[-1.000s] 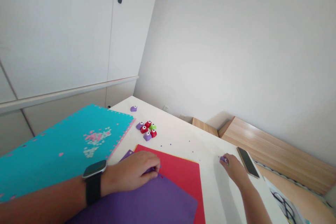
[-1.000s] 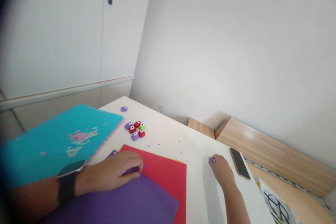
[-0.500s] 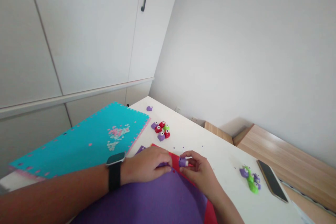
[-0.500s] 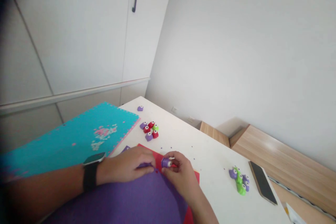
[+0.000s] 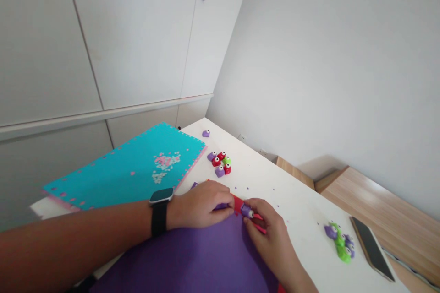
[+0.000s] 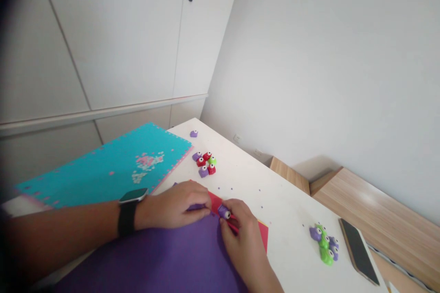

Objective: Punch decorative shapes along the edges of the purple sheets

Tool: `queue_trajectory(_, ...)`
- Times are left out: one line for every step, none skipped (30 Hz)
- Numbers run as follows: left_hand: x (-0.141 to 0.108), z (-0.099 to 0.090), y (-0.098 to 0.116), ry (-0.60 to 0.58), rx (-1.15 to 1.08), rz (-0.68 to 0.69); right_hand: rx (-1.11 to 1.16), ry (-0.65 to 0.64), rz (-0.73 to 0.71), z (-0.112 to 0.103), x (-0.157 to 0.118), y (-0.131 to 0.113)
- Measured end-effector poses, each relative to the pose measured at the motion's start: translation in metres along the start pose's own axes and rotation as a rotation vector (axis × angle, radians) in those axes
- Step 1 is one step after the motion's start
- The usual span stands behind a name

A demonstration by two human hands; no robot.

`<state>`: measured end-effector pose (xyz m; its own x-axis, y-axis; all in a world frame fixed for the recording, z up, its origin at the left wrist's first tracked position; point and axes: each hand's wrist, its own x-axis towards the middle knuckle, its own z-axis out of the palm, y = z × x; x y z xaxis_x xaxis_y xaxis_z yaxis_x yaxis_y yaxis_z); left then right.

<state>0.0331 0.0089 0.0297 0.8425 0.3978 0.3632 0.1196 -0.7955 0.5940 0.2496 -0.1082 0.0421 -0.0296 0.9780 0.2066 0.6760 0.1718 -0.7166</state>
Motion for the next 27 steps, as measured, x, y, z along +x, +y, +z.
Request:
queue_trajectory(0.0,0.0001,-0.0005,-0.004,0.015,0.002,-0.012,-0.003,-0.014,0.0006,-0.0005,-0.0006)
queue_trajectory(0.0,0.0002,-0.0011,-0.006,0.03,0.005,-0.025,-0.005,-0.025,0.001,-0.0009,-0.0013)
queue_trajectory(0.0,0.0004,-0.0018,-0.009,0.045,0.007,-0.035,-0.005,-0.03,0.0012,-0.0012,-0.0021)
queue_trajectory(0.0,0.0006,-0.0024,-0.008,0.052,0.009,-0.044,-0.004,-0.033,0.0011,-0.0015,-0.0029)
queue_trajectory(0.0,0.0008,-0.003,-0.007,0.055,0.009,-0.049,-0.003,-0.031,0.0007,-0.0017,-0.0038)
queue_trajectory(0.0,0.001,-0.0034,-0.008,0.053,0.011,-0.053,-0.004,-0.022,0.0001,-0.0019,-0.0046)
queue_trajectory(0.0,0.0012,-0.0036,-0.01,0.046,0.012,-0.054,-0.008,-0.012,-0.0006,-0.002,-0.0051)
queue_trajectory(-0.0001,0.0014,-0.0037,-0.01,0.036,0.012,-0.053,-0.009,-0.002,-0.0014,-0.002,-0.0054)
queue_trajectory(-0.0001,0.0016,-0.0037,-0.008,0.024,0.011,-0.048,-0.009,0.007,-0.0021,-0.0021,-0.0052)
queue_trajectory(-0.0001,0.0017,-0.0036,-0.004,0.014,0.01,-0.042,-0.007,0.016,-0.0026,-0.0021,-0.0047)
queue_trajectory(-0.0001,0.0017,-0.0035,-0.001,0.007,0.007,-0.033,-0.002,0.023,-0.0029,-0.0022,-0.0039)
queue_trajectory(-0.0001,0.0017,-0.0034,0.001,0.002,0.003,-0.025,0.004,0.025,-0.003,-0.0023,-0.0029)
queue_trajectory(-0.0001,0.0017,-0.0034,0.001,0.0,-0.003,-0.018,0.011,0.024,-0.003,-0.0025,-0.0018)
queue_trajectory(0.0,0.0017,-0.0034,-0.002,0.0,-0.007,-0.013,0.016,0.024,-0.0028,-0.0027,-0.0007)
queue_trajectory(0.0,0.0016,-0.0034,-0.004,0.0,-0.007,-0.01,0.016,0.023,-0.0025,-0.003,0.0002)
queue_trajectory(0.0001,0.0015,-0.0034,-0.007,0.001,-0.007,-0.009,0.017,0.023,-0.0023,-0.0034,0.0011)
queue_trajectory(0.0001,0.0014,-0.0034,-0.009,0.003,-0.006,-0.008,0.014,0.024,-0.0021,-0.0037,0.0017)
queue_trajectory(0.0001,0.0013,-0.0034,-0.012,0.007,-0.004,-0.008,0.01,0.025,-0.0021,-0.004,0.002)
queue_trajectory(0.0002,0.0011,-0.0033,-0.016,0.011,-0.003,-0.007,0.006,0.026,-0.0022,-0.0042,0.002)
queue_trajectory(0.0002,0.001,-0.0032,-0.019,0.016,-0.004,-0.006,0.001,0.025,-0.0024,-0.0044,0.0018)
queue_trajectory(0.0003,0.0007,-0.0029,-0.023,0.022,-0.006,-0.005,-0.003,0.024,-0.0029,-0.0045,0.0012)
queue_trajectory(0.0003,0.0005,-0.0026,-0.026,0.027,-0.008,-0.002,-0.005,0.022,-0.0034,-0.0046,0.0004)
queue_trajectory(0.0004,0.0002,-0.0023,-0.03,0.03,-0.009,-0.001,-0.008,0.019,-0.0041,-0.0046,-0.0006)
queue_trajectory(0.0004,-0.0001,-0.0018,-0.032,0.033,-0.01,-0.001,-0.01,0.012,-0.0048,-0.0046,-0.0017)
queue_trajectory(0.0004,-0.0004,-0.0014,-0.034,0.036,-0.011,-0.006,-0.014,0.002,-0.0054,-0.0046,-0.0029)
queue_trajectory(0.0004,-0.0007,-0.001,-0.036,0.038,-0.013,-0.016,-0.014,-0.011,-0.0061,-0.0046,-0.0039)
queue_trajectory(0.0004,-0.0009,-0.0006,-0.036,0.04,-0.014,-0.031,-0.016,-0.024,-0.0066,-0.0046,-0.0047)
